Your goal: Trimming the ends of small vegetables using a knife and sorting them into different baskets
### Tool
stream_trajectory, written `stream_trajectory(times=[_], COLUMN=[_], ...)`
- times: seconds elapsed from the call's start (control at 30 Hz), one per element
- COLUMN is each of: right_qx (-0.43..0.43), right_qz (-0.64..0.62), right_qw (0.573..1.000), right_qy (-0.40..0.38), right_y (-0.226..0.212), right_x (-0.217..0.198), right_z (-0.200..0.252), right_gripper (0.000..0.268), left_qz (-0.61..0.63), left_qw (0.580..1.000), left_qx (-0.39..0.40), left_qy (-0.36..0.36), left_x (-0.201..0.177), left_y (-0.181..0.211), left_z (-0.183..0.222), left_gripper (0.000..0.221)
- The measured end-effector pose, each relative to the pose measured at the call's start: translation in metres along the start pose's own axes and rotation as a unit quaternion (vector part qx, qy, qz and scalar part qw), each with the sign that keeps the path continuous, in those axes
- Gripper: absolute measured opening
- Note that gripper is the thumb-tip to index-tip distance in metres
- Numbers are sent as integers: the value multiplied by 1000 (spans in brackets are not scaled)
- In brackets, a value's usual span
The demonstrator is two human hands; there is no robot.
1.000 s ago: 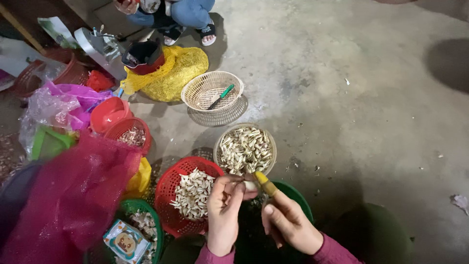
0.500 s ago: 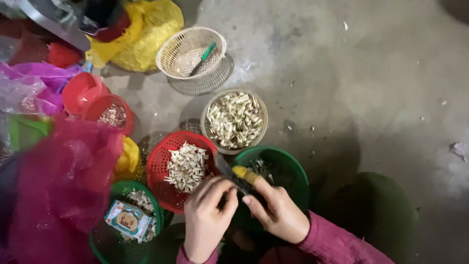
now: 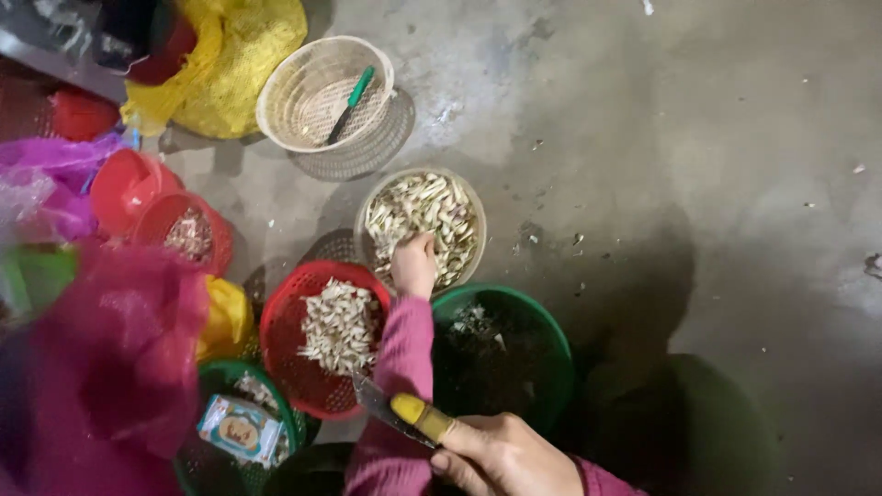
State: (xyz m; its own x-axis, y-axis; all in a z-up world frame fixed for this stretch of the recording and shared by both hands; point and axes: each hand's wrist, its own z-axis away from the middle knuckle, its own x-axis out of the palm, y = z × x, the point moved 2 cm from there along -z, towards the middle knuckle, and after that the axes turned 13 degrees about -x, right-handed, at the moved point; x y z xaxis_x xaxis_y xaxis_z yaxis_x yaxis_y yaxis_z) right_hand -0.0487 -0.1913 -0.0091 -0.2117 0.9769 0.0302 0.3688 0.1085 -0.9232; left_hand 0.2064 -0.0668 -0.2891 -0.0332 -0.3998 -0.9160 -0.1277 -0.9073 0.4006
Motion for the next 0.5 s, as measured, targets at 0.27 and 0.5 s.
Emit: stream_trajectory(times=[0.27, 0.5], right_qx=[103, 62], right_qz=[70, 58], right_qw=[992, 996], right_qy=[1, 24], right_y=[0, -19], right_x=[-19, -20], right_z=[9, 3], right_gripper=[50, 53], left_qz=[-197, 53], left_qw=[976, 940], left_qx=[-89, -276], left_qy=[-36, -196], left_x=[71, 22], left_y=[-15, -26], left_z=[-41, -10], left_gripper=[33, 22])
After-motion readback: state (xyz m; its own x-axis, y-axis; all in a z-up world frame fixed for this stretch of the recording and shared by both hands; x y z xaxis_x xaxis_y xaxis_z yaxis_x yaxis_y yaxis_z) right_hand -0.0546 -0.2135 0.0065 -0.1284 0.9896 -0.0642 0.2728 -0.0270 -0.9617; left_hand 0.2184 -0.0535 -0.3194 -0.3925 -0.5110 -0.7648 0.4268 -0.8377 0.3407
